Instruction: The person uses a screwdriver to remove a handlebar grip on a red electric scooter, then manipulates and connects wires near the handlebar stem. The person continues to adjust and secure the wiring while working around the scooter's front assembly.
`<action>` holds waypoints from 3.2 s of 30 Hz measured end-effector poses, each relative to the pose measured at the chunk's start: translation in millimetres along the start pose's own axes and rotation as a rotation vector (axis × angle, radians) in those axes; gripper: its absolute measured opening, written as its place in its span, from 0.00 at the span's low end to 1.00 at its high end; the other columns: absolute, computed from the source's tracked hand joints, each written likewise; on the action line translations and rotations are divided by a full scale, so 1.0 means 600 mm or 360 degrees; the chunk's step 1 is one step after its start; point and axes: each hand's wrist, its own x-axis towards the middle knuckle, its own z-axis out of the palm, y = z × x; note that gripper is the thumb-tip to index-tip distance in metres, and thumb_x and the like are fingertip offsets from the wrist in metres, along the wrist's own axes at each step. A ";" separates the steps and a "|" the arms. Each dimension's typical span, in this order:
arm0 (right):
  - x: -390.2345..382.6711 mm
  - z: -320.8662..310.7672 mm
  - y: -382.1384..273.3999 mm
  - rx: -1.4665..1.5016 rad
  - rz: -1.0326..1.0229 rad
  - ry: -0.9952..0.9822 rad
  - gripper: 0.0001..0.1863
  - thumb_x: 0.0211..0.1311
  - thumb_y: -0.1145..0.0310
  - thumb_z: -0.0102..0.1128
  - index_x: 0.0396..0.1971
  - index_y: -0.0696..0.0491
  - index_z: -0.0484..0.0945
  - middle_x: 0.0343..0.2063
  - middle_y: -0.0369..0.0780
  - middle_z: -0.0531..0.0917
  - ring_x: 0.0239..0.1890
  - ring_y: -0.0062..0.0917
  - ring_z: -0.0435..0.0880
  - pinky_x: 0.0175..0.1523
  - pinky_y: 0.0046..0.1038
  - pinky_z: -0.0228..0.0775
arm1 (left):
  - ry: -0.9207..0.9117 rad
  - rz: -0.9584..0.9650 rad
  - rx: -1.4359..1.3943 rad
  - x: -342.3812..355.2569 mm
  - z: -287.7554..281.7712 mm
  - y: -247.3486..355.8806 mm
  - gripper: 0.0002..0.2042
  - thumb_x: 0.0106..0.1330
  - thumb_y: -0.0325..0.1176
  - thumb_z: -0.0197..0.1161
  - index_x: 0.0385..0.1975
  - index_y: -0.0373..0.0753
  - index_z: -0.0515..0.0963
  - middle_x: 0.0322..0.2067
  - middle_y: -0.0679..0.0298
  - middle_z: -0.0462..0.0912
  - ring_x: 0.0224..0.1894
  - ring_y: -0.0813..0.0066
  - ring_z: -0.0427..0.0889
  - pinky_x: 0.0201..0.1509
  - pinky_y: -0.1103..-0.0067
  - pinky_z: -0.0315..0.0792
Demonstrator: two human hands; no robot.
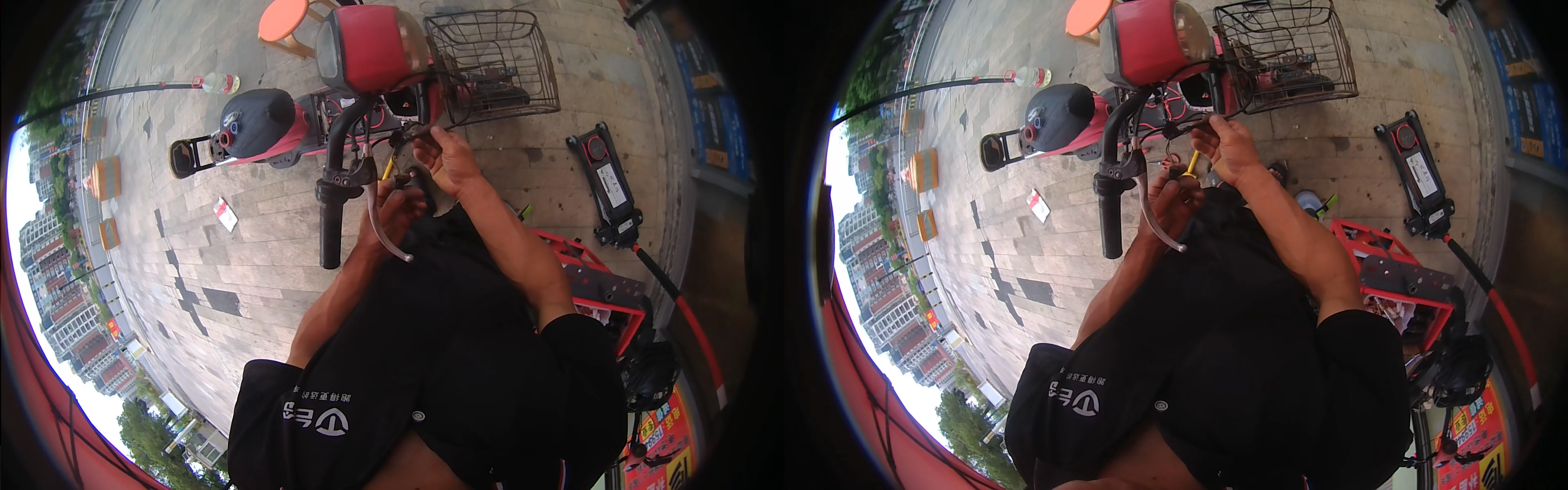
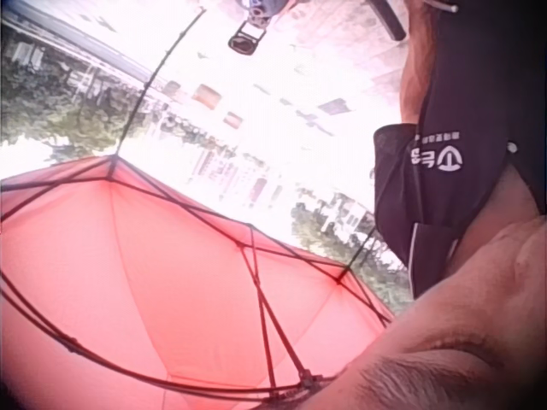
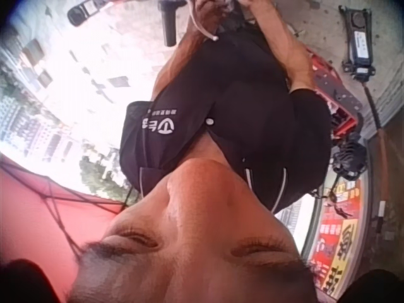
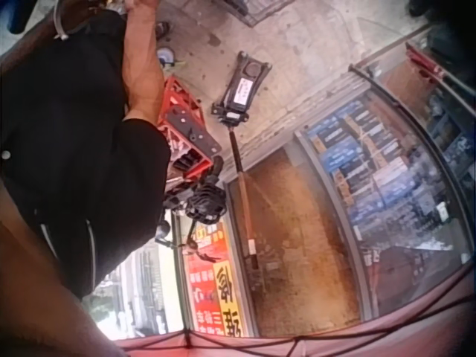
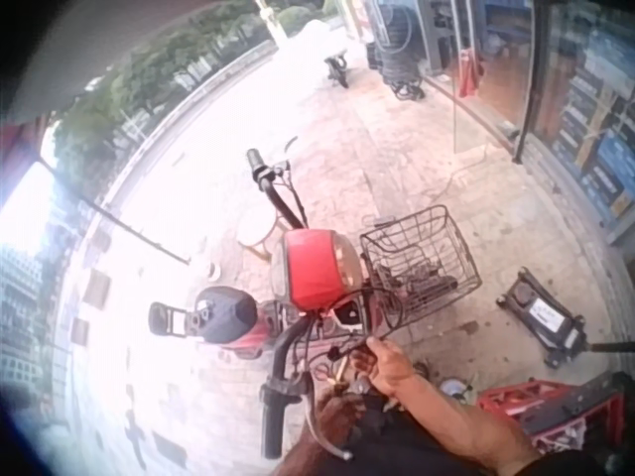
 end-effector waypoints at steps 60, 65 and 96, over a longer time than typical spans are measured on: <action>-0.012 -0.107 -0.037 -0.0644 -0.0711 0.0488 0.13 0.62 0.73 0.56 0.45 0.52 0.64 0.32 0.39 0.82 0.29 0.19 0.78 0.32 0.18 0.70 | 0.0704 0.0032 0.0448 -0.057 -0.005 0.010 0.13 0.70 0.35 0.52 0.48 0.34 0.67 0.27 0.60 0.78 0.31 0.69 0.79 0.37 0.75 0.72; -0.034 -0.097 -0.075 -0.0368 -0.0719 0.0301 0.19 0.63 0.73 0.55 0.52 0.48 0.62 0.38 0.39 0.81 0.35 0.20 0.78 0.36 0.22 0.70 | 0.0482 -0.0091 0.0327 -0.053 -0.007 0.006 0.16 0.69 0.35 0.53 0.52 0.35 0.64 0.29 0.58 0.79 0.35 0.65 0.81 0.38 0.72 0.72; -0.103 -0.145 -0.045 -0.0474 0.0074 -0.0062 0.09 0.56 0.75 0.64 0.36 0.55 0.75 0.29 0.36 0.81 0.31 0.21 0.81 0.34 0.22 0.74 | 0.0066 -0.0630 -0.0021 0.034 0.037 -0.025 0.09 0.65 0.30 0.54 0.43 0.40 0.73 0.38 0.62 0.79 0.40 0.64 0.80 0.48 0.67 0.74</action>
